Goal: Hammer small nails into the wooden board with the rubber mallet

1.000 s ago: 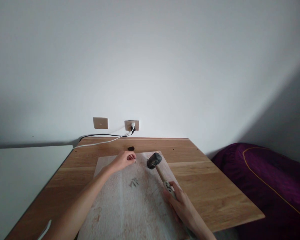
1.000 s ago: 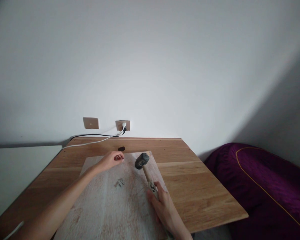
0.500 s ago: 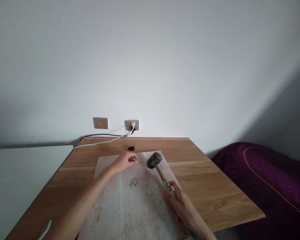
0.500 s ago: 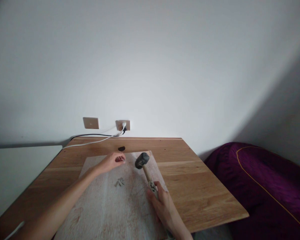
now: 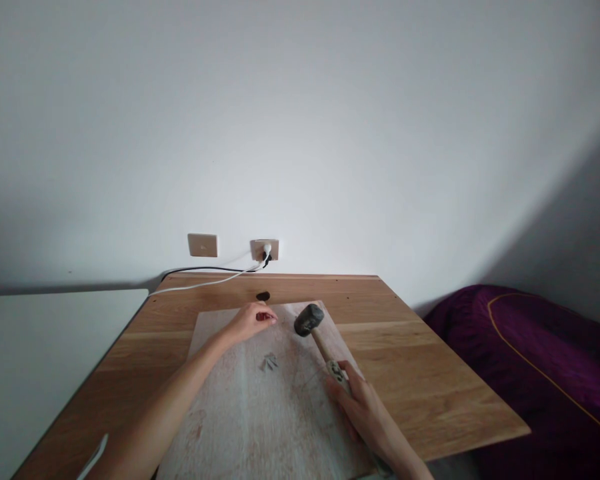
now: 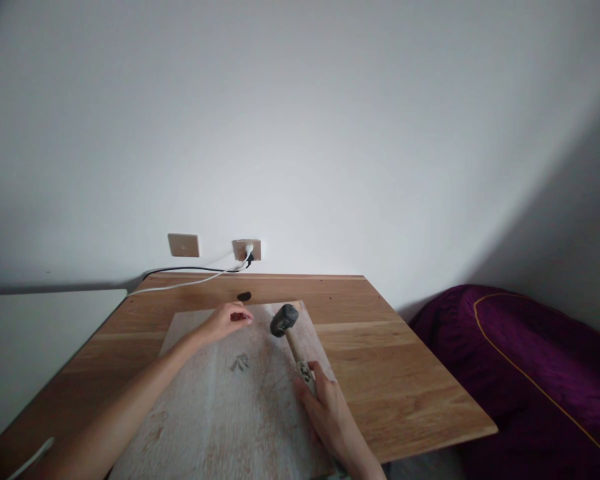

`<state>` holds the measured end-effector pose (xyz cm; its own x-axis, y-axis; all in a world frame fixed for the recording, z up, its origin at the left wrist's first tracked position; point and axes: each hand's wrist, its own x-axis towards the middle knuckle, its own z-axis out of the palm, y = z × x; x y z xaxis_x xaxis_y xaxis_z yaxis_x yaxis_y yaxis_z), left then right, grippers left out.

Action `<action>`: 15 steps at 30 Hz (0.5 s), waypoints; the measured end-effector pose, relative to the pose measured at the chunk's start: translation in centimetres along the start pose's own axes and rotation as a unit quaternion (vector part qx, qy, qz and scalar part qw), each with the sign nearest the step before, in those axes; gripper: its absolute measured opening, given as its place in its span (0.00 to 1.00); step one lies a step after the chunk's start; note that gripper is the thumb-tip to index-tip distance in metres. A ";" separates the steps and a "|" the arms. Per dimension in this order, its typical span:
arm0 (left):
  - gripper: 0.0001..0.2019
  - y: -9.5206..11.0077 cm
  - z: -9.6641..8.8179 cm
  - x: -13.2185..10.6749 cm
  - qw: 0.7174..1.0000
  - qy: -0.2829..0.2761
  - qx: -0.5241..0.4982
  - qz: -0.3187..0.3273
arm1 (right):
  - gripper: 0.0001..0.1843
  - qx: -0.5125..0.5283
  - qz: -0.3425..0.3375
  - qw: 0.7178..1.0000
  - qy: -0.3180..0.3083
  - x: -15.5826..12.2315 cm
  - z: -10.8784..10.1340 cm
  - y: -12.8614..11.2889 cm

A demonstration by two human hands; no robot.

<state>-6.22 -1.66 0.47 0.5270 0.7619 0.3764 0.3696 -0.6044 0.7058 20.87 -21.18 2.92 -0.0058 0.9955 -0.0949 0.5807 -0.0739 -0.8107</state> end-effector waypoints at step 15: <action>0.10 -0.3 0.3 -0.1 0.999 0.027 0.001 -0.035 | 0.23 0.014 0.000 1.000 -0.012 0.2 0.2 0.1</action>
<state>-6.17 -1.62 -0.02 0.4577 0.8134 0.3591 0.4045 -0.5502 0.7305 20.75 -21.00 2.72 -0.0247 0.9938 -0.1081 0.5582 -0.0760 -0.8262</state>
